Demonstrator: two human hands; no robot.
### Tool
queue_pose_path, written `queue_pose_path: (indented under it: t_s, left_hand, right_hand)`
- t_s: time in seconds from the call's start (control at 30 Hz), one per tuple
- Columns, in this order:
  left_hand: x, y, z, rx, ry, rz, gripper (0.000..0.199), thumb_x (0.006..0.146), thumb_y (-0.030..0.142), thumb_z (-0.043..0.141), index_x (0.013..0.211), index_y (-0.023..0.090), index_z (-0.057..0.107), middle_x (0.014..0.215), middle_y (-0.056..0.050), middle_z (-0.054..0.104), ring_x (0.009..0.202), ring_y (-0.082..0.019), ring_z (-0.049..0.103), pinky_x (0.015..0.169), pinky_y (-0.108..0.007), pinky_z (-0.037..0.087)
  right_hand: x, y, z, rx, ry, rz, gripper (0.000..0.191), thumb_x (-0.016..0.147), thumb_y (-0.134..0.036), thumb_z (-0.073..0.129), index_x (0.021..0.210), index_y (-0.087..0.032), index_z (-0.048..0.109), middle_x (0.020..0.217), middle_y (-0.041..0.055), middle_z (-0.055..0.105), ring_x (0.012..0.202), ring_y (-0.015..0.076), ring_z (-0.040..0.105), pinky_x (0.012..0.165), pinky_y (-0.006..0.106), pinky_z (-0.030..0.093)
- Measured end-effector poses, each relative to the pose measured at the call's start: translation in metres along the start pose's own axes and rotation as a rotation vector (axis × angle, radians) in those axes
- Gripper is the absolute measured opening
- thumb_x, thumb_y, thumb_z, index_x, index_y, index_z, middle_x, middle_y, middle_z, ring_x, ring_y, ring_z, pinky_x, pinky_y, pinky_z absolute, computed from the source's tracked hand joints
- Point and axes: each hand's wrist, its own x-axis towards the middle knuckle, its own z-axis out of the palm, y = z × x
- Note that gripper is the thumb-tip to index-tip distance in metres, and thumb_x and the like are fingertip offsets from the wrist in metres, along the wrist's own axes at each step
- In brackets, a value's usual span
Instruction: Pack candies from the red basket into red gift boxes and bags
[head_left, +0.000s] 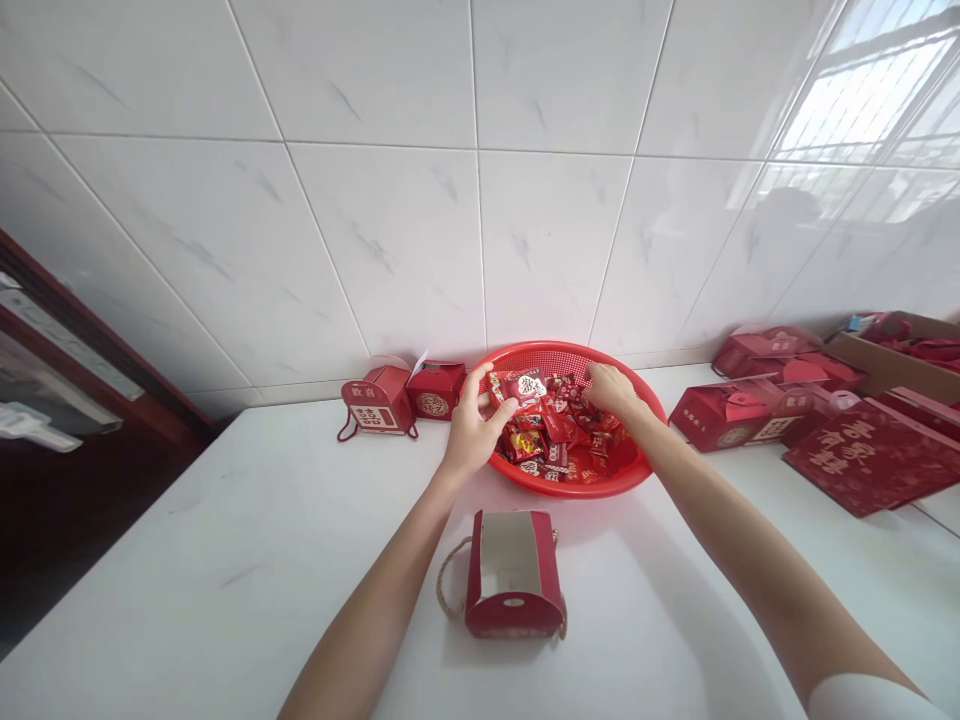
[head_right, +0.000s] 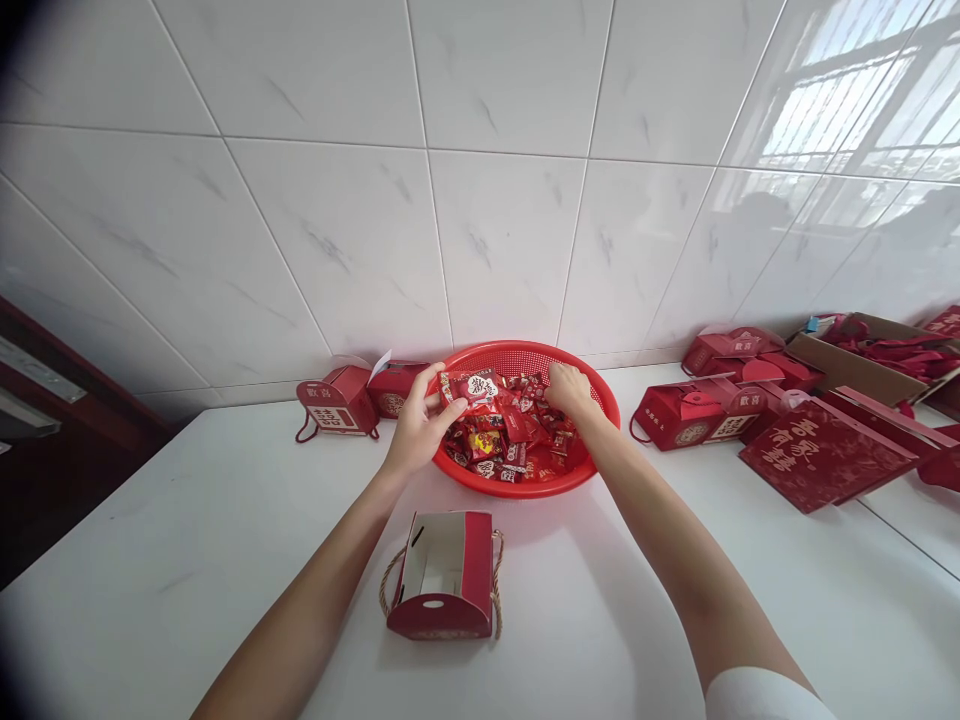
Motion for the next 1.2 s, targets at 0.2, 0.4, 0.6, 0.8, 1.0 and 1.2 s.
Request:
queue_pose_path:
  t_s: [0.2,0.4,0.6,0.8,1.0,1.2]
  left_hand:
    - [-0.001,0.002,0.0,0.005,-0.013,-0.006,0.062,0.084,0.033,0.07,0.14,0.021,0.047,0.112,-0.008,0.076,0.105,-0.026,0.073,0.096,-0.041,0.055]
    - [-0.001,0.003,0.001,-0.009,-0.006,0.0,0.061,0.082,0.034,0.071,0.138,0.022,0.049,0.111,-0.007,0.076,0.106,-0.026,0.072,0.096,-0.041,0.055]
    - [-0.001,0.003,0.001,-0.03,-0.016,-0.005,0.063,0.081,0.035,0.071,0.139,0.022,0.048,0.107,-0.007,0.075,0.102,-0.026,0.073,0.096,-0.04,0.055]
    - [-0.001,0.002,0.001,-0.022,-0.017,-0.003,0.063,0.082,0.034,0.071,0.139,0.023,0.048,0.107,-0.006,0.076,0.101,-0.025,0.073,0.097,-0.041,0.055]
    - [-0.002,0.004,0.001,-0.013,-0.017,-0.002,0.065,0.081,0.036,0.072,0.139,0.021,0.048,0.105,-0.007,0.076,0.101,-0.026,0.073,0.096,-0.041,0.055]
    - [-0.002,0.005,0.001,-0.02,-0.026,-0.007,0.064,0.081,0.036,0.071,0.14,0.022,0.048,0.105,-0.006,0.075,0.103,-0.026,0.073,0.096,-0.041,0.055]
  right_hand:
    - [0.002,-0.001,0.004,0.043,-0.092,-0.136,0.025,0.084,-0.013,0.061,0.107,-0.019,0.066,0.11,0.0099,0.072,0.097,0.025,0.066,0.068,0.028,0.042]
    - [0.004,0.0,0.008,0.055,-0.166,-0.25,0.042,0.08,-0.015,0.069,0.121,-0.019,0.062,0.126,0.0115,0.069,0.11,0.0267,0.066,0.077,0.026,0.046]
    - [0.006,0.002,0.009,0.058,-0.187,-0.285,0.052,0.081,-0.014,0.068,0.132,-0.019,0.057,0.132,0.0141,0.066,0.116,0.029,0.064,0.085,0.029,0.048]
    - [0.008,0.001,0.011,0.075,-0.246,-0.258,0.047,0.079,-0.014,0.066,0.126,-0.02,0.061,0.127,0.0121,0.069,0.108,0.0275,0.067,0.076,0.028,0.049]
    - [0.009,0.0,0.01,0.108,-0.259,-0.254,0.017,0.077,-0.018,0.07,0.093,-0.02,0.067,0.103,0.0067,0.073,0.086,0.022,0.068,0.063,0.025,0.044]
    - [0.009,0.0,0.011,0.182,-0.124,-0.184,0.007,0.085,-0.021,0.062,0.09,-0.019,0.065,0.092,0.0058,0.072,0.083,0.0205,0.067,0.062,0.025,0.041]
